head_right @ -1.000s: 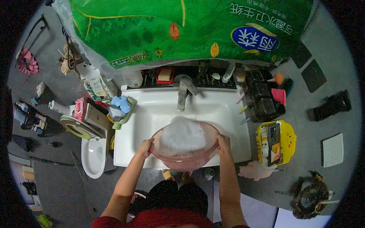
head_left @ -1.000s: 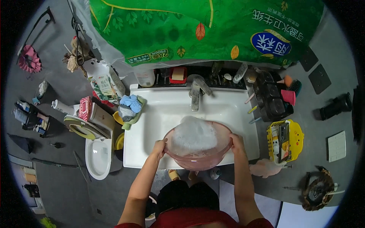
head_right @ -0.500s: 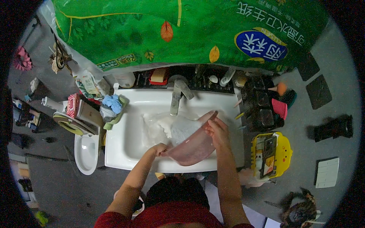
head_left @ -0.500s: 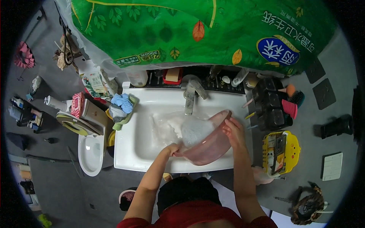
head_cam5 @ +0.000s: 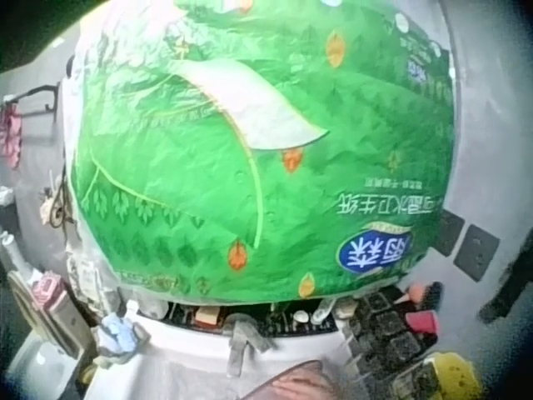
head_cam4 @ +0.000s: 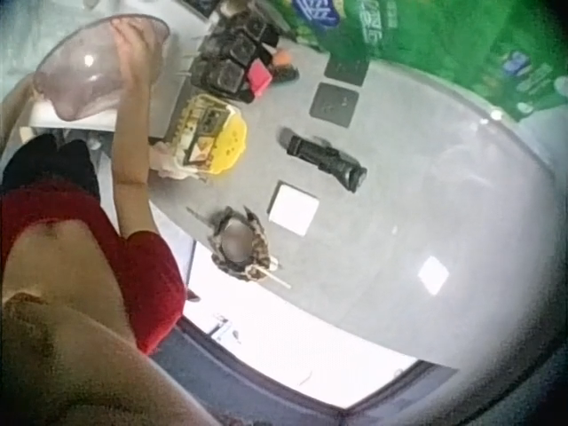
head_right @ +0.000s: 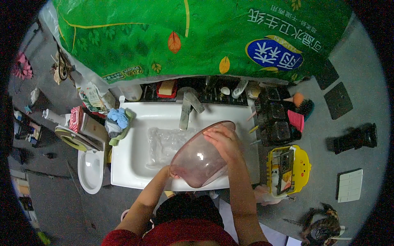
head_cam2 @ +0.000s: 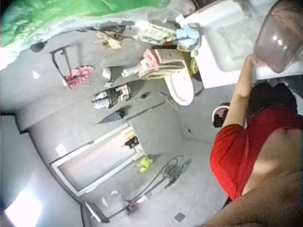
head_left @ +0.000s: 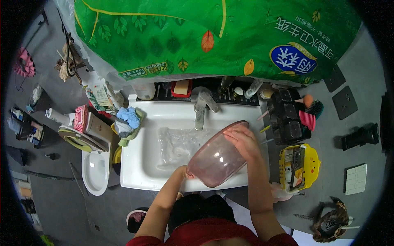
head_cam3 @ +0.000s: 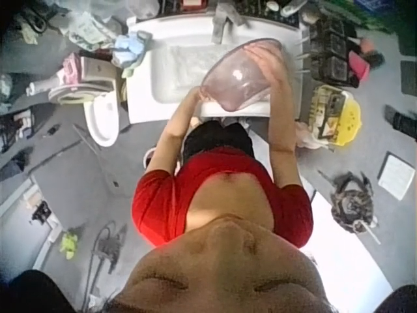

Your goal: The person empties a washbasin into a bathroom sink, transfers clothes from a laundry basket into the sink, pours detergent onto the laundry, and washes the clothes by hand under running water.

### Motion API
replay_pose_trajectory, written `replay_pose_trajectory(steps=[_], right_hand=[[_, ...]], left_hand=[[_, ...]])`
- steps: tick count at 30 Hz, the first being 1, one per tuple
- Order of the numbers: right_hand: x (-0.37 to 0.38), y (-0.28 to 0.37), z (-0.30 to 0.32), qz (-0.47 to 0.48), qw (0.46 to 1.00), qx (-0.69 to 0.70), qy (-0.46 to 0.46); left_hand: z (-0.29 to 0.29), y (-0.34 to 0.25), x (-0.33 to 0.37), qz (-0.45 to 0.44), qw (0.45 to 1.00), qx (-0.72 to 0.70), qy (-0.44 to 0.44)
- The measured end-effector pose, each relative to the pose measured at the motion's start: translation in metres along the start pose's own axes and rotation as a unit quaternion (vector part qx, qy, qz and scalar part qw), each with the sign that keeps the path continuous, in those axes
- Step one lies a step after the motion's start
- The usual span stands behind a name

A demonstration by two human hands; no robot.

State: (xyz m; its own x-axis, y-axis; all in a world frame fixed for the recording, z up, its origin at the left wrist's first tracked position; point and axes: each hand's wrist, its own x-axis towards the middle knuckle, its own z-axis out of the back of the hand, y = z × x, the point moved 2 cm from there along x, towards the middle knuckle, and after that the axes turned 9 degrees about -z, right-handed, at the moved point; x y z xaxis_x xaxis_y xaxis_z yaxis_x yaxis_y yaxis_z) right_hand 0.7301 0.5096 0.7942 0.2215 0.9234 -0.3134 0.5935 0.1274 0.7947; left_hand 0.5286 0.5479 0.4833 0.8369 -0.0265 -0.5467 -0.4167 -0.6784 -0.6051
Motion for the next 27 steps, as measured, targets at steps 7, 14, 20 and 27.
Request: replay_pose_trajectory(steps=[7, 14, 20, 27], right_hand=[[-0.031, -0.035, 0.069, -0.022, 0.97, 0.021, -0.241], [0.025, -0.136, 0.141, -0.025, 0.863, -0.39, -0.321], [0.087, -0.083, 0.035, 0.27, 0.704, -0.609, -0.247], [0.163, -0.043, 0.023, 0.327, 0.608, -0.691, -0.215]], left_hand=[[-0.024, -0.078, -0.097, -0.075, 0.939, 0.12, -0.312], [0.023, -0.075, -0.133, -0.347, 0.673, 0.359, -0.545], [0.038, -0.073, -0.144, -0.29, 0.658, 0.407, -0.563], [0.023, -0.088, -0.133, -0.243, 0.7, 0.384, -0.551]])
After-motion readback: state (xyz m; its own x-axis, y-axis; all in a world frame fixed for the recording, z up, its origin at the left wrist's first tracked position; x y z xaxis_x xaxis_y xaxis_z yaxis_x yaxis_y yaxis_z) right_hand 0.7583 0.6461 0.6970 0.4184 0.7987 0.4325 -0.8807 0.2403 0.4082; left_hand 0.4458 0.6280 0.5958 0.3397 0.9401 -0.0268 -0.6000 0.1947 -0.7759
